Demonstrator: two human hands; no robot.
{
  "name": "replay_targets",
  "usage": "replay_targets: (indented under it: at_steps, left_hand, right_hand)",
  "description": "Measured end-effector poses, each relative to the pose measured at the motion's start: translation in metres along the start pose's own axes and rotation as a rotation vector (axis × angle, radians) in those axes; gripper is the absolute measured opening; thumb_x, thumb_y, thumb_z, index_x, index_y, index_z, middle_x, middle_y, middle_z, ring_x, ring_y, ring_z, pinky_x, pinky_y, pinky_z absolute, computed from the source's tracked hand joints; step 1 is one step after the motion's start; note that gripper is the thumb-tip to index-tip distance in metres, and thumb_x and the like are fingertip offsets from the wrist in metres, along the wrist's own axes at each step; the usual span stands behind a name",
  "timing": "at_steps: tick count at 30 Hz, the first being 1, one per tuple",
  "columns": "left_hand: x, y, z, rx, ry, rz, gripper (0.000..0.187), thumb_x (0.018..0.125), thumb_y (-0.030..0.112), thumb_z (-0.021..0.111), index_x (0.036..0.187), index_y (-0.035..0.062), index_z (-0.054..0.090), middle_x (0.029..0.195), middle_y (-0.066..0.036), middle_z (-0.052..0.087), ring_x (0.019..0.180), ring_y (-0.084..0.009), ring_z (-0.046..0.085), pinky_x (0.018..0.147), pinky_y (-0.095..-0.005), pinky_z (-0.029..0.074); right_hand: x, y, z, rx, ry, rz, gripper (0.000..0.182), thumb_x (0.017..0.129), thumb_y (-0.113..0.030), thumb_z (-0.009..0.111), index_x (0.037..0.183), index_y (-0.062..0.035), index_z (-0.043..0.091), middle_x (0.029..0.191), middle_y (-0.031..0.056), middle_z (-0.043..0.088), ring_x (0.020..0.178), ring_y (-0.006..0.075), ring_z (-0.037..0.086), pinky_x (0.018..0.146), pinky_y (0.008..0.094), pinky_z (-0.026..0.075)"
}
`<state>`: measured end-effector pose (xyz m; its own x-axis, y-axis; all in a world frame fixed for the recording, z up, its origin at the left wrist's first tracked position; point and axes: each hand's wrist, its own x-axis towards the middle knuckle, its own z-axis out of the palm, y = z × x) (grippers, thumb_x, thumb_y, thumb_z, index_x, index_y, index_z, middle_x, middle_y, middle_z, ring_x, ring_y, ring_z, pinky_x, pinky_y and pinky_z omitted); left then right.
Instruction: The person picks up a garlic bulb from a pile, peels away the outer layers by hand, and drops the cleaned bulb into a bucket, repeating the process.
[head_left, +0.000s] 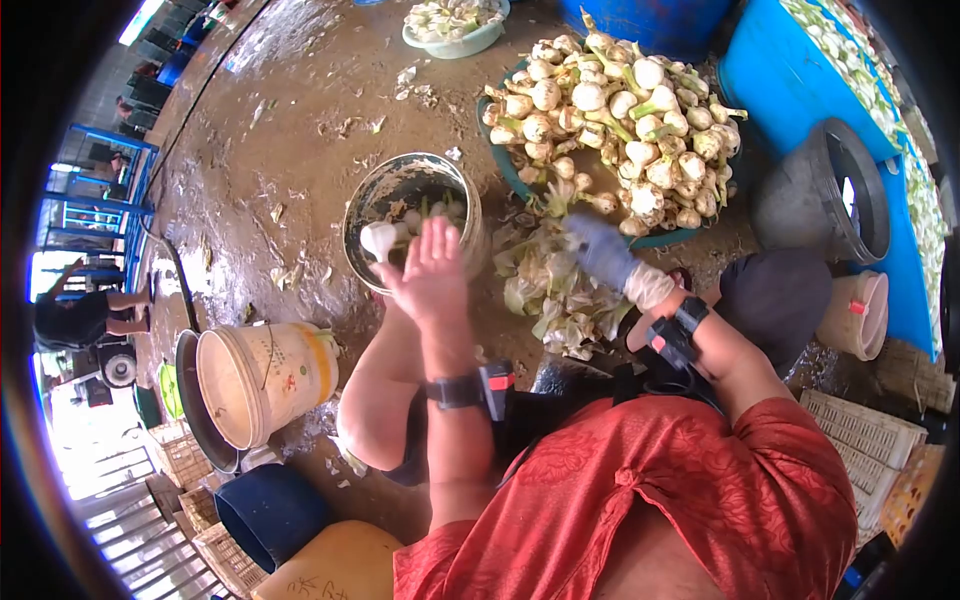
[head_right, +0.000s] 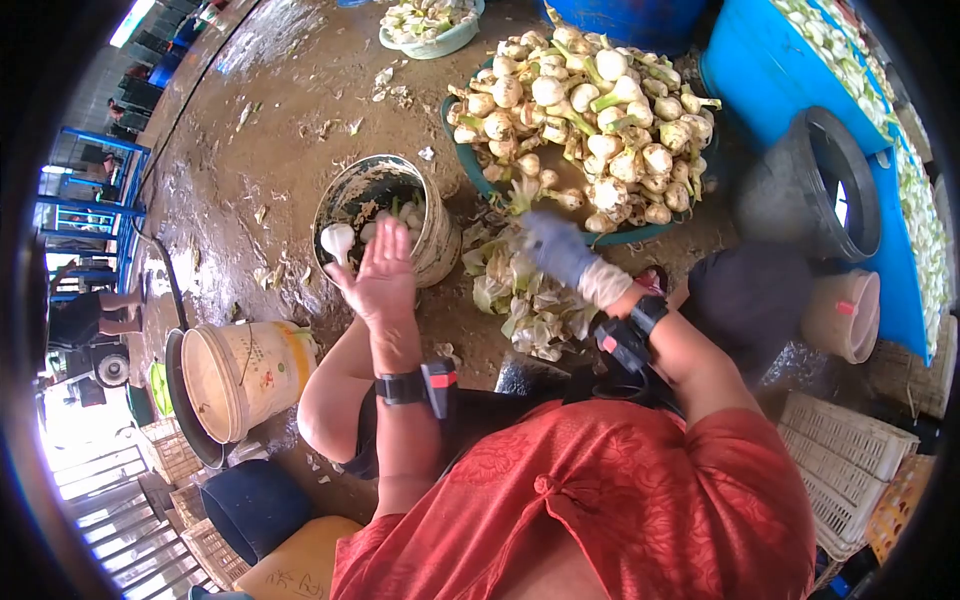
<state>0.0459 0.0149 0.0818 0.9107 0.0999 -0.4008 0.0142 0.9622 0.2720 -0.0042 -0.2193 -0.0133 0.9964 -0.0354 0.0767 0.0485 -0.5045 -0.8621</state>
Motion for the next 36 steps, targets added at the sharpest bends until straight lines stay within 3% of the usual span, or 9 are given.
replay_targets:
  at_steps: [8, 11, 14, 16, 18, 21, 26, 29, 36]
  left_hand:
    - [-0.026, -0.060, -0.032, 0.723, -0.225, -0.448, 0.031, 0.095, 0.026, 0.045, 0.110, 0.0006, 0.054, 0.101, -0.014, 0.063, 0.090, -0.0251, 0.062, 0.080, -0.0369, 0.050]
    - [-0.030, -0.065, -0.033, 0.747, -0.177, -0.480, 0.025, 0.093, 0.021, 0.051, 0.108, 0.0004, 0.054, 0.100, -0.014, 0.063, 0.086, -0.0232, 0.063, 0.075, -0.0344, 0.051]
    - [-0.027, -0.066, -0.038, 0.779, -0.151, -0.485, 0.026, 0.092, 0.020, 0.055, 0.107, 0.0000, 0.054, 0.098, -0.014, 0.063, 0.084, -0.0216, 0.063, 0.073, -0.0327, 0.051]
    - [-0.026, -0.067, -0.040, 0.888, -0.110, -0.447, 0.027, 0.091, 0.022, 0.056, 0.107, 0.0002, 0.054, 0.097, -0.013, 0.062, 0.083, -0.0217, 0.063, 0.073, -0.0328, 0.051]
    - [-0.027, -0.070, -0.038, 0.888, -0.091, -0.461, 0.035, 0.089, 0.022, 0.059, 0.114, -0.0012, 0.052, 0.097, -0.012, 0.061, 0.086, -0.0224, 0.062, 0.073, -0.0328, 0.051]
    - [-0.031, -0.075, -0.034, 0.797, -0.113, -0.426, 0.049, 0.087, 0.017, 0.063, 0.126, -0.0056, 0.045, 0.102, -0.012, 0.060, 0.092, -0.0215, 0.060, 0.076, -0.0319, 0.051]
    - [-0.033, -0.074, -0.037, 0.820, -0.245, -0.244, 0.040, 0.082, 0.010, 0.068, 0.115, -0.0062, 0.054, 0.100, -0.007, 0.062, 0.086, -0.0136, 0.060, 0.075, -0.0265, 0.050]
    - [-0.034, -0.074, -0.040, 1.372, -0.260, 0.146, 0.045, 0.072, 0.009, 0.076, 0.110, -0.0045, 0.057, 0.090, -0.005, 0.064, 0.076, -0.0090, 0.058, 0.071, -0.0219, 0.047]
    - [-0.039, -0.069, -0.039, 1.240, -0.245, 0.002, 0.045, 0.069, 0.008, 0.078, 0.106, -0.0070, 0.059, 0.084, -0.006, 0.064, 0.070, -0.0100, 0.058, 0.066, -0.0214, 0.047]
  right_hand:
    - [0.083, 0.116, 0.020, -0.996, -0.107, 0.352, 0.037, 0.077, -0.020, 0.061, 0.109, -0.0039, 0.057, 0.113, 0.0241, 0.056, 0.103, 0.0381, 0.055, 0.090, 0.0443, 0.044]
    - [0.087, 0.122, 0.021, -0.716, -0.279, 0.499, 0.030, 0.077, -0.022, 0.062, 0.100, -0.0033, 0.062, 0.102, 0.0211, 0.063, 0.092, 0.0355, 0.061, 0.086, 0.0407, 0.047]
    - [0.074, 0.109, 0.014, -0.593, 0.011, 0.344, 0.026, 0.084, -0.026, 0.059, 0.093, -0.0024, 0.064, 0.092, 0.0157, 0.068, 0.083, 0.0285, 0.065, 0.080, 0.0352, 0.050]
    - [0.062, 0.059, -0.006, 0.261, 0.019, 0.473, 0.033, 0.093, -0.032, 0.051, 0.095, -0.0005, 0.063, 0.092, 0.0134, 0.069, 0.084, 0.0232, 0.066, 0.078, 0.0326, 0.051]
    - [0.059, 0.111, 0.023, 0.315, 0.016, -0.006, 0.041, 0.097, -0.035, 0.042, 0.100, 0.0009, 0.060, 0.091, 0.0142, 0.068, 0.083, 0.0218, 0.065, 0.077, 0.0315, 0.053]
    - [0.039, -0.014, 0.010, 1.149, -0.195, 0.460, 0.050, 0.098, -0.042, 0.037, 0.114, 0.0024, 0.053, 0.102, 0.0191, 0.064, 0.090, 0.0251, 0.064, 0.080, 0.0332, 0.052]
    - [0.027, -0.027, 0.013, 0.732, -0.157, 0.298, 0.047, 0.098, -0.040, 0.038, 0.111, 0.0011, 0.057, 0.097, 0.0122, 0.066, 0.087, 0.0197, 0.062, 0.081, 0.0294, 0.048]
    - [0.022, -0.031, 0.017, 0.476, -0.063, 0.243, 0.039, 0.095, -0.037, 0.047, 0.099, 0.0000, 0.061, 0.085, 0.0068, 0.063, 0.077, 0.0150, 0.056, 0.072, 0.0295, 0.046]
    - [0.018, -0.052, 0.015, 0.465, -0.011, 0.248, 0.026, 0.087, -0.024, 0.062, 0.082, 0.0010, 0.062, 0.070, 0.0037, 0.060, 0.064, 0.0109, 0.047, 0.061, 0.0314, 0.044]
